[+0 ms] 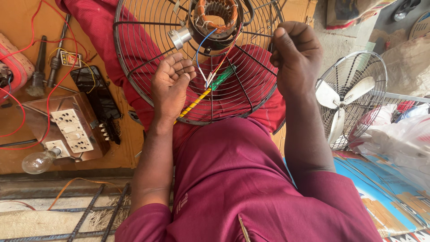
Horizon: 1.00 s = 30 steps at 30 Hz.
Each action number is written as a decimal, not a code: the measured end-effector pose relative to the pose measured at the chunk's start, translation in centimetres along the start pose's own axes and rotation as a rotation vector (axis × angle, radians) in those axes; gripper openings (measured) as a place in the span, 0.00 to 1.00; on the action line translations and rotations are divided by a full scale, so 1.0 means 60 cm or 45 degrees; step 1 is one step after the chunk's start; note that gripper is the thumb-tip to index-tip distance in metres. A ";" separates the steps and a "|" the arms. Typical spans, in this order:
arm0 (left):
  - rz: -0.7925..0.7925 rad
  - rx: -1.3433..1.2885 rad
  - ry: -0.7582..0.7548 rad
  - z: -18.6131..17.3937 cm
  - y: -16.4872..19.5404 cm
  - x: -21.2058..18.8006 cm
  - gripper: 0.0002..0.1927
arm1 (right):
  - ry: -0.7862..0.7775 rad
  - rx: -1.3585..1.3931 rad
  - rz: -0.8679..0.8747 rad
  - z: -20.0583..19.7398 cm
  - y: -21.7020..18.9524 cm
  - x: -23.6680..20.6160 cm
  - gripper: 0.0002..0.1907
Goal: The person sits on the floor with a disassembled table fan on their lap and rewires the motor, twisting and connecting colored wires to the winding and routing them through the fan guard. They handle a capacitor, connect it to the wiring, and use a screwdriver on the motor assembly near the end.
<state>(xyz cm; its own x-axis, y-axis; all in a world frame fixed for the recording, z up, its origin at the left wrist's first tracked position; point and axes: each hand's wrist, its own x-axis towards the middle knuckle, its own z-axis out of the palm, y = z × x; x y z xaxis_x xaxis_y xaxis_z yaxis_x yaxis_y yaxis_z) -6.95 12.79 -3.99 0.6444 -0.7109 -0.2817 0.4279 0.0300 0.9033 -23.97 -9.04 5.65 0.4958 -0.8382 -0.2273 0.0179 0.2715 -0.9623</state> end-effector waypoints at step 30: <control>-0.018 -0.011 0.094 0.002 0.003 -0.001 0.19 | -0.261 -0.748 0.532 0.048 0.081 0.010 0.08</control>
<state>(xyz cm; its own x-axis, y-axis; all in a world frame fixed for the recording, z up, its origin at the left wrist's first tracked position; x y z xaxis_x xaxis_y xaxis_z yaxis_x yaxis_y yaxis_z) -6.99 12.75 -3.77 0.6833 -0.6575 -0.3175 0.4424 0.0269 0.8964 -21.11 -6.87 1.27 0.5126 -0.6000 -0.6142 -0.6455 0.2024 -0.7365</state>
